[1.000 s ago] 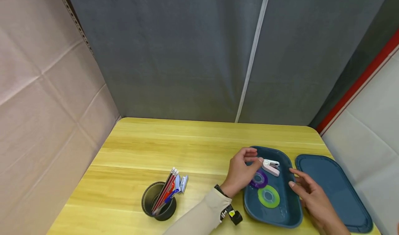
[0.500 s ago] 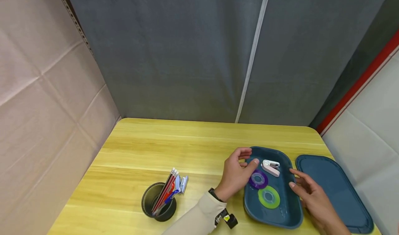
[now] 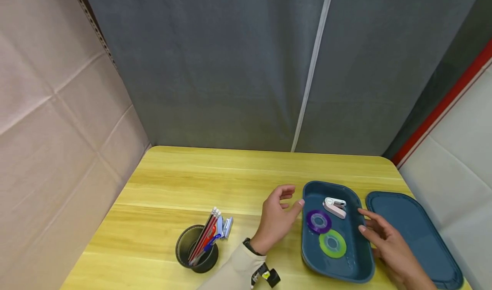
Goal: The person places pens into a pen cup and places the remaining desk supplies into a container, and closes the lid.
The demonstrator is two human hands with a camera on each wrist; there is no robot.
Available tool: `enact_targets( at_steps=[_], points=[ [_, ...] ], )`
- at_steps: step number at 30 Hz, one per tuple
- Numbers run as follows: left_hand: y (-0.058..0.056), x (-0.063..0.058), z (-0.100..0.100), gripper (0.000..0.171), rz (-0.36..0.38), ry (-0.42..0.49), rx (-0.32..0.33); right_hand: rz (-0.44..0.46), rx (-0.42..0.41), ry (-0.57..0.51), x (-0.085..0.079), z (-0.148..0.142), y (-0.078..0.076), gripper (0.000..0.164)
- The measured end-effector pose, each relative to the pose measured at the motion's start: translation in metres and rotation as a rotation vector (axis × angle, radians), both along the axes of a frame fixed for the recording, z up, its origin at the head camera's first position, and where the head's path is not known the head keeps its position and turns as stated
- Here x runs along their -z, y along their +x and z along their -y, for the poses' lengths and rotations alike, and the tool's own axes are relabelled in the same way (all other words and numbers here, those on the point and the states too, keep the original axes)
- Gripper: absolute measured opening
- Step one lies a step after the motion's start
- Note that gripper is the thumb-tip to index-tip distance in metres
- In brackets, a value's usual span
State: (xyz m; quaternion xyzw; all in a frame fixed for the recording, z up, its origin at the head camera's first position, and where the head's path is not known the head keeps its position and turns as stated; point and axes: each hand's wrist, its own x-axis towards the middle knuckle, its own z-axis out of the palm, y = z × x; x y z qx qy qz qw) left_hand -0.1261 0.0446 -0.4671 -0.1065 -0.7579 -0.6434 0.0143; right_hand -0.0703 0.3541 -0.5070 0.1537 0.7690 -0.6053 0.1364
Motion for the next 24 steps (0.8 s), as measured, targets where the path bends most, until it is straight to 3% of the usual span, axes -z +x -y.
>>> enact_targets(
  at_steps=[5,12,24],
  points=[
    [0.003,0.005,0.013,0.039,-0.028,-0.021,-0.038,-0.007,-0.041,-0.041,0.001,-0.003,0.002,0.070],
    [0.011,0.009,0.030,0.045,-0.008,-0.082,-0.114,-0.027,-0.080,-0.088,0.000,-0.005,0.004,0.069],
    [0.032,0.019,0.062,0.059,0.008,-0.178,-0.256,-0.026,-0.060,-0.106,0.000,-0.004,0.003,0.071]
  ],
)
